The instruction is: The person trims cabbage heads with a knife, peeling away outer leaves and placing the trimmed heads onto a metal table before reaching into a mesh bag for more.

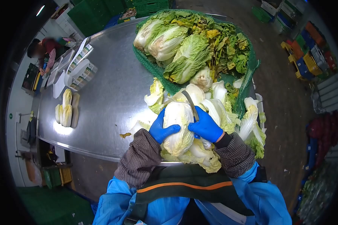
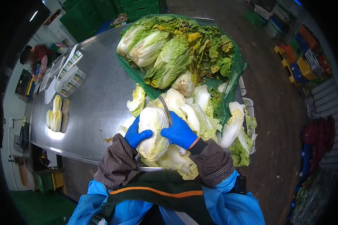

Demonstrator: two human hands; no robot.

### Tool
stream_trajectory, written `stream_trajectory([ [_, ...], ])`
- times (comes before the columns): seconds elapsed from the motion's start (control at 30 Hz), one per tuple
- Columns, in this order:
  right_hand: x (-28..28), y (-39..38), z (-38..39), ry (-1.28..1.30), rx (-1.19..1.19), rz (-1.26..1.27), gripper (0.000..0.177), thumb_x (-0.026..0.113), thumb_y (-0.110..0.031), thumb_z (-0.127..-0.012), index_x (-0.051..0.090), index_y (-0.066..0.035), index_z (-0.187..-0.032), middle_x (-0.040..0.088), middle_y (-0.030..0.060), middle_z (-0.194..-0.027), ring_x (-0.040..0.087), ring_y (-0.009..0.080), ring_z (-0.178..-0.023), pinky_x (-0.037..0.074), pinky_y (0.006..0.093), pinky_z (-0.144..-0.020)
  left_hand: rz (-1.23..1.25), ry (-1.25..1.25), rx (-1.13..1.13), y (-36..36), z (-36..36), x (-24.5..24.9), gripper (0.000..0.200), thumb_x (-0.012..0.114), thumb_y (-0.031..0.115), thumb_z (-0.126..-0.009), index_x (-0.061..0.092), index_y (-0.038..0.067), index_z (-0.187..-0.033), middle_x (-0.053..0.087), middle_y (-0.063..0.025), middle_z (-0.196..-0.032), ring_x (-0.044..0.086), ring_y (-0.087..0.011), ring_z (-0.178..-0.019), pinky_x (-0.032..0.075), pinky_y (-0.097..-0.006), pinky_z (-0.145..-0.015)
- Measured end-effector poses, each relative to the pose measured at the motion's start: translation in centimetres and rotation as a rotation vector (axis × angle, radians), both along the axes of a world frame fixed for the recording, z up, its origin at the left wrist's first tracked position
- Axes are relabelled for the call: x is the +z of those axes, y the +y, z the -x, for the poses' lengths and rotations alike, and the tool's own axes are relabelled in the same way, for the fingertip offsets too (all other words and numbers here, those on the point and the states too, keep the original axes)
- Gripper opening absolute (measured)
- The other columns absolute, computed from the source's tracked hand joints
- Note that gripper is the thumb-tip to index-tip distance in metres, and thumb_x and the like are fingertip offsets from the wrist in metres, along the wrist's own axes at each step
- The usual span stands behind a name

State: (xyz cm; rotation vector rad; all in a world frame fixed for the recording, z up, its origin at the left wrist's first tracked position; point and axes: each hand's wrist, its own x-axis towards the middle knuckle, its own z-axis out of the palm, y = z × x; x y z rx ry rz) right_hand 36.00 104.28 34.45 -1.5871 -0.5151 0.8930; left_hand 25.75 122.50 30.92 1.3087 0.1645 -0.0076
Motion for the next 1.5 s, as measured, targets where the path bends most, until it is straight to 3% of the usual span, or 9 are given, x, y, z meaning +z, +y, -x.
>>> stream_trajectory([
  [0.4,0.2,-1.2,0.4,0.173,0.026,-0.076,0.049,0.056,-0.006,-0.078,0.044,-0.002,-0.125,0.058,0.0063,-0.081,0.054,0.0117,-0.048,0.048,0.026,-0.044,0.242,0.055,-0.079,0.7,1.4,-1.1,0.085,0.073,0.026,-0.076,0.026,0.001,-0.142,0.045,-0.0153,-0.135,0.045,-0.0263,-0.124,0.035,-0.0395,-0.106],
  [0.67,-0.6,-2.8,-0.6,0.562,-0.096,-0.355,0.053,0.055,-0.009,-0.083,0.041,-0.004,-0.133,0.059,0.0057,-0.1,0.059,0.0094,-0.071,0.052,0.0233,-0.059,0.953,0.047,0.037,2.8,4.1,-0.8,0.07,0.056,0.037,-0.089,0.025,0.006,-0.144,0.04,-0.0185,-0.14,0.045,-0.034,-0.125,0.034,-0.0477,-0.107],
  [0.77,-0.2,-2.8,-2.6,0.176,0.063,0.181,0.061,0.06,-0.015,-0.081,0.037,-0.004,-0.137,0.061,0.0111,-0.105,0.062,0.016,-0.081,0.053,0.0283,-0.064,0.838,0.066,0.258,4.8,3.5,-1.4,0.069,0.056,0.034,-0.09,0.023,0.006,-0.144,0.041,-0.0205,-0.139,0.046,-0.0341,-0.124,0.037,-0.0481,-0.106],
  [0.83,-0.5,-0.7,-2.0,-0.635,0.027,0.75,0.079,0.068,-0.028,-0.076,0.03,-0.005,-0.141,0.06,0.0239,-0.104,0.063,0.0345,-0.084,0.051,0.041,-0.067,0.76,0.063,0.358,6.8,3.7,-1.2,0.068,0.057,0.029,-0.09,0.022,0.005,-0.143,0.044,-0.0213,-0.134,0.049,-0.034,-0.121,0.041,-0.0479,-0.103],
  [0.93,0.9,4.1,0.5,-0.882,-0.096,0.411,0.093,0.076,-0.041,-0.07,0.027,-0.011,-0.145,0.063,0.0198,-0.094,0.063,0.0314,-0.079,0.05,0.039,-0.066,0.522,0.08,0.357,10.1,5.1,-0.3,0.072,0.061,0.029,-0.085,0.024,0.003,-0.141,0.048,-0.0204,-0.129,0.052,-0.0339,-0.117,0.044,-0.0464,-0.1],
  [1.03,4.2,11.2,2.9,-0.579,-0.02,0.124,0.09,0.077,-0.04,-0.071,0.031,-0.018,-0.145,0.057,0.0089,-0.072,0.056,0.019,-0.064,0.047,0.0317,-0.06,0.639,0.147,0.046,11.8,7.5,2.6,0.072,0.058,0.036,-0.086,0.027,0.004,-0.142,0.044,-0.0207,-0.135,0.049,-0.0346,-0.121,0.038,-0.0489,-0.104],
  [1.17,0.3,20.2,4.4,-0.346,-0.097,-0.27,0.018,0.062,-0.014,-0.088,0.064,-0.003,-0.102,0.067,0.006,-0.089,0.058,0.0086,-0.072,0.047,0.024,-0.067,1.059,0.291,-0.076,15.2,11.1,2.2,0.066,0.061,0.031,-0.086,0.033,0.004,-0.14,0.051,-0.0181,-0.129,0.054,-0.0298,-0.116,0.042,-0.0436,-0.101],
  [1.33,-7.5,27.9,5.5,-0.458,0.05,0.159,0.036,0.065,-0.028,-0.085,0.059,-0.004,-0.111,0.065,0.0123,-0.08,0.061,0.0156,-0.063,0.049,0.0291,-0.061,0.978,0.233,-0.048,22.7,14.7,-1.5,0.059,0.059,0.033,-0.089,0.039,0.005,-0.137,0.056,-0.0167,-0.124,0.057,-0.0287,-0.11,0.045,-0.0419,-0.098],
  [1.5,-7.7,30.2,7.9,0.242,0.173,0.001,0.029,0.05,-0.015,-0.093,0.054,-0.003,-0.119,0.056,0.0025,-0.066,0.052,0.0088,-0.051,0.043,0.0229,-0.046,0.746,0.029,0.427,37.6,18.0,-2.9,0.071,0.044,0.059,-0.089,0.037,0.009,-0.139,0.045,-0.0172,-0.136,0.046,-0.0325,-0.122,0.038,-0.0472,-0.103],
])
